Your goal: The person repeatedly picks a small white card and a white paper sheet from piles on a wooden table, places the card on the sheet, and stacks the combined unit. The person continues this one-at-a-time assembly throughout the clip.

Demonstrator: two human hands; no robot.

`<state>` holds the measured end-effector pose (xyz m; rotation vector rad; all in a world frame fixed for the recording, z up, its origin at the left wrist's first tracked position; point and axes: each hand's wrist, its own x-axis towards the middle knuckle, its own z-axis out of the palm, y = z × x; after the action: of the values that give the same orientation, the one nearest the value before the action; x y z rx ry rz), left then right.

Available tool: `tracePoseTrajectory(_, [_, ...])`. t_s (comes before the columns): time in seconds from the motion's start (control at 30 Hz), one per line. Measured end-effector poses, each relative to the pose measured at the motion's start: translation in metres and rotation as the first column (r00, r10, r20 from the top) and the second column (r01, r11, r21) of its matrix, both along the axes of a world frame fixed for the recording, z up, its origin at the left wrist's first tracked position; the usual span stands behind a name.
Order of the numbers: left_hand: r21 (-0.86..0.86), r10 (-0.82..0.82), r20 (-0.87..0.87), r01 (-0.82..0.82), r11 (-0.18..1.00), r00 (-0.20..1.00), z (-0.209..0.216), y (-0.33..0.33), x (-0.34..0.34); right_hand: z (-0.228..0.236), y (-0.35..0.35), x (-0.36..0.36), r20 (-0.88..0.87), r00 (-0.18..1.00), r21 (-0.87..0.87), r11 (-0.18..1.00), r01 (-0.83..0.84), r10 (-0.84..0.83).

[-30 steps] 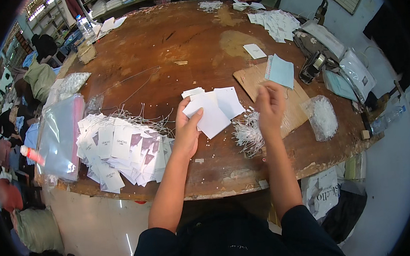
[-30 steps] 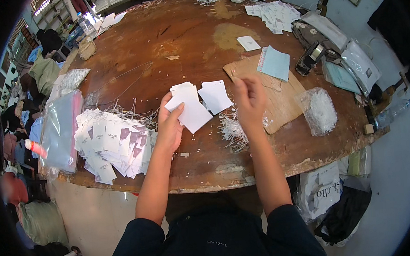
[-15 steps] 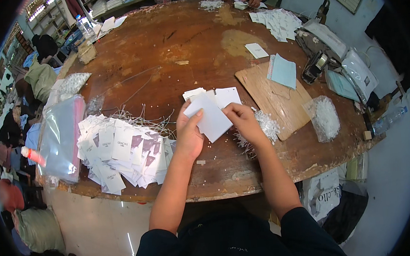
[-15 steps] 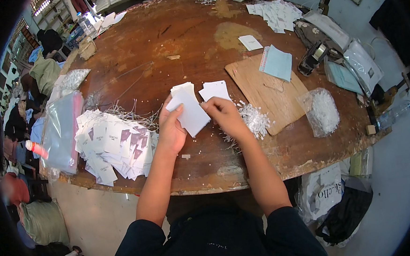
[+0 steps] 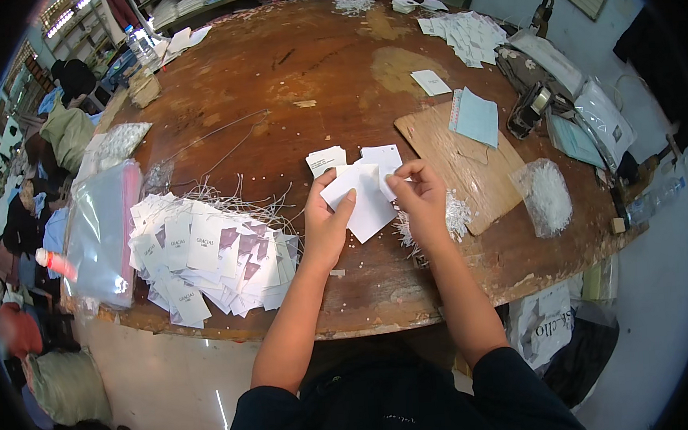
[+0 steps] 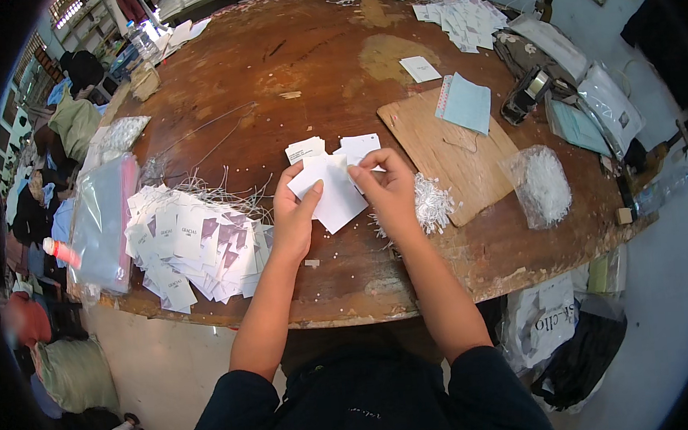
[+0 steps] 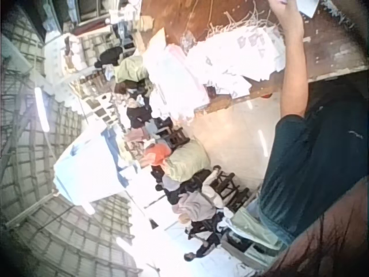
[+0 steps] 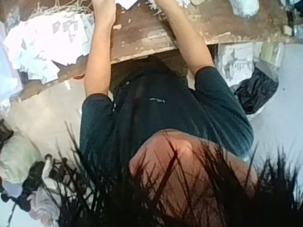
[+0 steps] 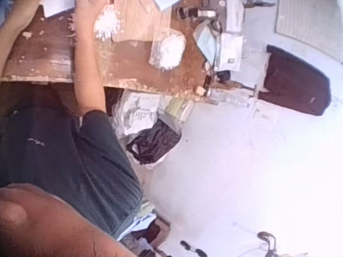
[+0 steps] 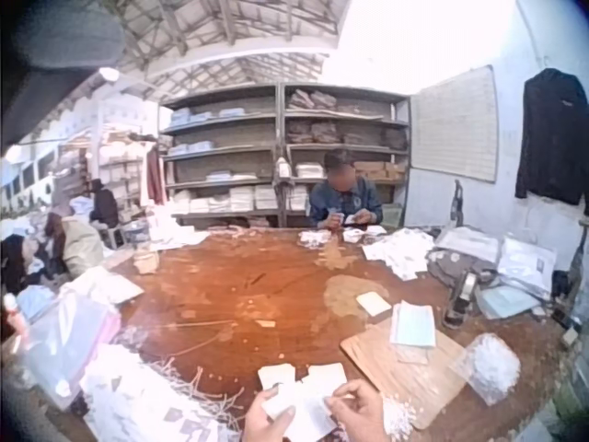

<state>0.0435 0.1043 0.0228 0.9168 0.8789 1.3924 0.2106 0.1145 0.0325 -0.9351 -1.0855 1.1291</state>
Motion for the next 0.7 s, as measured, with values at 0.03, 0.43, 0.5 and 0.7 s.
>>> tracePoseTrajectory(0.03, [0.01, -0.005, -0.024, 0.006, 1.0, 1.0, 0.0, 0.0, 0.0, 0.0, -0.002, -0.008, 0.047, 0.999, 0.06, 0.998, 0.014, -0.017])
tracePoseTrajectory(0.43, [0.15, 0.066, -0.236, -0.031, 0.988, 0.97, -0.004, -0.001, 0.004, 0.006, -0.007, -0.018, 0.334, 0.926, 0.145, 0.98, 0.135, -0.177])
tracePoseTrajectory(0.5, [0.168, 0.063, -0.264, -0.019, 0.986, 0.962, -0.004, -0.001, 0.005, 0.006, -0.007, -0.018, 0.394, 0.892, 0.199, 0.968, 0.154, -0.223])
tracePoseTrajectory(0.7, [0.185, 0.04, -0.316, 0.02, 0.983, 0.948, -0.005, -0.004, 0.005, 0.007, -0.005, -0.018, 0.564, 0.761, 0.394, 0.914, 0.093, -0.32])
